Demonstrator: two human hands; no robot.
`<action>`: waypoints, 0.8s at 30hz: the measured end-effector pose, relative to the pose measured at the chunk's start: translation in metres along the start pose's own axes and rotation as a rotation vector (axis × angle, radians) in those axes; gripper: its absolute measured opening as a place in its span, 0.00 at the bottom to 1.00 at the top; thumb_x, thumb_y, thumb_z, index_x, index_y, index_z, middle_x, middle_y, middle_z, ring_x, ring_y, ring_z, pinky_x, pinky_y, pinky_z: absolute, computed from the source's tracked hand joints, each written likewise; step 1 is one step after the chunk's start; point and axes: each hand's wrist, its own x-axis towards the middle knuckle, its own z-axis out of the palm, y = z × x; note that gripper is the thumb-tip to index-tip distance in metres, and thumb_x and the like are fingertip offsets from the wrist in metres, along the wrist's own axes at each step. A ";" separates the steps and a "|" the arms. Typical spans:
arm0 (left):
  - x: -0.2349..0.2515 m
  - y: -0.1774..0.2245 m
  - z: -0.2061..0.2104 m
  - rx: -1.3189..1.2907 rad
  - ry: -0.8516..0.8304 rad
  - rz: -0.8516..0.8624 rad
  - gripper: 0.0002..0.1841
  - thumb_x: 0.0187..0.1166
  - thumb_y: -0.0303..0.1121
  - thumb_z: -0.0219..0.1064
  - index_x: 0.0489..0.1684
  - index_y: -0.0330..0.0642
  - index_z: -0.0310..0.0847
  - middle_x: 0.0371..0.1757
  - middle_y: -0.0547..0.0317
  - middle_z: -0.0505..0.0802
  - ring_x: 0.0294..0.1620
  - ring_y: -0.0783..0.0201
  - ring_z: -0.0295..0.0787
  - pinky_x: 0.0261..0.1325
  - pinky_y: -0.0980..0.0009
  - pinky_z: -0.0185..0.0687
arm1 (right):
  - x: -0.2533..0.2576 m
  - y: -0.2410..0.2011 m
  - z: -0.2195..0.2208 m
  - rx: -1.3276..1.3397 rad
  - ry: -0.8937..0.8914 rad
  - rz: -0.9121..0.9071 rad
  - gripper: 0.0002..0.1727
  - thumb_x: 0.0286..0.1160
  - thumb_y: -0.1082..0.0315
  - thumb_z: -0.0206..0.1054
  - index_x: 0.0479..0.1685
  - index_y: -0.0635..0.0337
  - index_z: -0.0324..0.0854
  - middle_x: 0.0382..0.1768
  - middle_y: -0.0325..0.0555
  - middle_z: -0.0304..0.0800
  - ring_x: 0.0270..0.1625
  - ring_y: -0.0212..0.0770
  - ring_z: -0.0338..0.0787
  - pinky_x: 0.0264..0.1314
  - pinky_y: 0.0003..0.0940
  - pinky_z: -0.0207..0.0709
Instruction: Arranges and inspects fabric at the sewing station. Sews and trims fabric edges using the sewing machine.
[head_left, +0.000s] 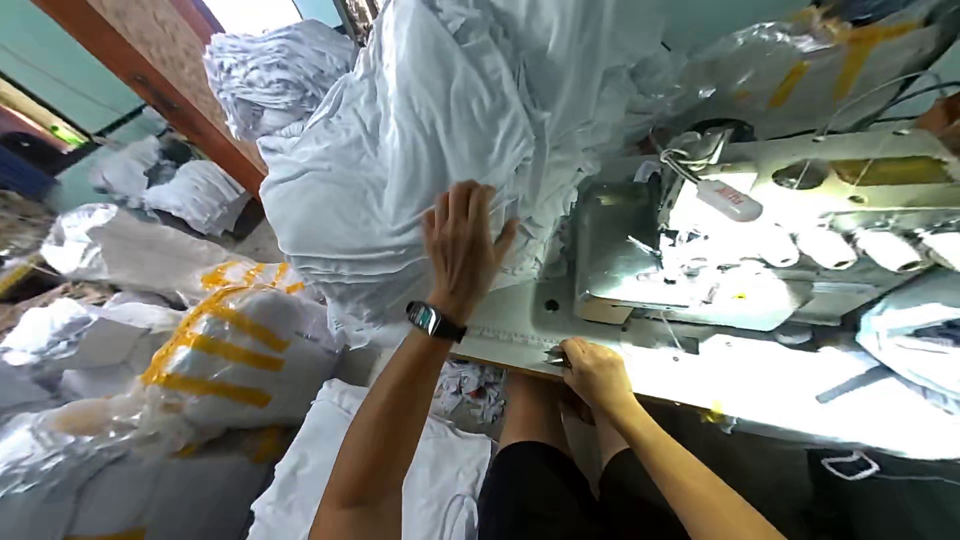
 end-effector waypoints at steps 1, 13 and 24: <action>0.013 -0.004 0.009 0.049 0.015 -0.003 0.21 0.75 0.40 0.73 0.57 0.31 0.87 0.58 0.36 0.90 0.58 0.38 0.87 0.55 0.43 0.77 | 0.000 0.001 0.000 0.006 0.007 0.000 0.07 0.52 0.78 0.73 0.30 0.70 0.87 0.27 0.59 0.90 0.28 0.59 0.93 0.26 0.53 0.82; 0.013 -0.051 -0.101 -0.068 -0.826 -0.242 0.09 0.81 0.30 0.71 0.49 0.35 0.91 0.44 0.45 0.94 0.44 0.51 0.90 0.53 0.48 0.82 | 0.003 -0.003 0.001 0.034 -0.035 0.033 0.09 0.48 0.77 0.77 0.30 0.69 0.86 0.26 0.58 0.90 0.28 0.58 0.94 0.26 0.53 0.83; 0.094 -0.029 -0.077 0.069 -0.331 -0.383 0.18 0.84 0.37 0.65 0.49 0.24 0.87 0.47 0.31 0.91 0.53 0.38 0.88 0.60 0.38 0.77 | 0.171 -0.092 -0.053 0.470 0.233 -0.056 0.14 0.70 0.71 0.74 0.48 0.74 0.87 0.43 0.64 0.88 0.29 0.55 0.90 0.25 0.48 0.83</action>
